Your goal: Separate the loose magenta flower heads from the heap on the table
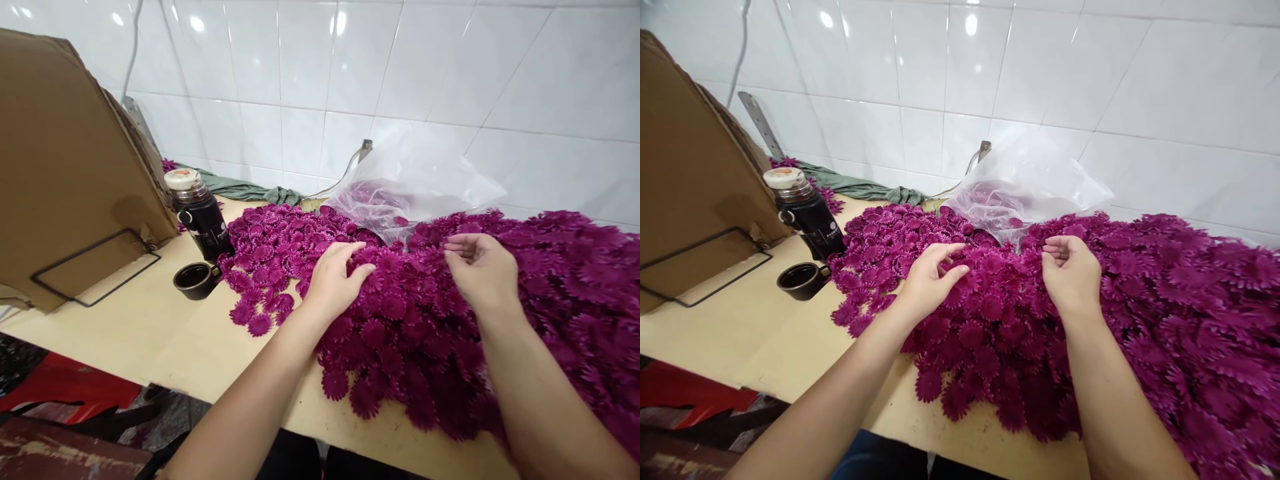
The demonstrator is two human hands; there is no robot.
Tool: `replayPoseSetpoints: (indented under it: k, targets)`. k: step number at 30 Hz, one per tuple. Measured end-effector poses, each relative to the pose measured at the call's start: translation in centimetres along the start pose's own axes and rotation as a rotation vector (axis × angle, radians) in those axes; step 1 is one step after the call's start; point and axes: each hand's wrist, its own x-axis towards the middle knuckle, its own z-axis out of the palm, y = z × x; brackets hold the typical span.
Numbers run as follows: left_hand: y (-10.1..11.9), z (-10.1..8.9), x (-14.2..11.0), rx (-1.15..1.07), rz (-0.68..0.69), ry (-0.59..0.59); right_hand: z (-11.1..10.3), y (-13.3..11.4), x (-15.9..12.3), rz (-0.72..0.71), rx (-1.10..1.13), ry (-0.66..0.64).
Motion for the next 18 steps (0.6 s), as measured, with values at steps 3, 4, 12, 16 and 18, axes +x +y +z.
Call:
replayPoseSetpoints:
  k: [3,4,12,16,18]
  targets:
    - [-0.9,-0.6,1.4,0.048,-0.006,0.05,0.2,0.2,0.0,-0.046,-0.056,0.017]
    - [-1.4,-1.1,2.1,0.086,-0.046,0.058,0.2,0.3,-0.2,-0.061,-0.061,0.022]
    - [-4.7,-1.8,6.5,0.458,-0.145,-0.179,-0.3,2.0,-0.4,-0.122,-0.139,0.044]
    - [-5.0,1.5,7.4,0.603,-0.094,-0.34,-0.7,1.4,-0.5,-0.358,-0.349,0.03]
    - [-5.1,2.7,8.0,0.663,-0.1,-0.389,-1.2,0.8,-0.9,-0.437,-0.387,-0.009]
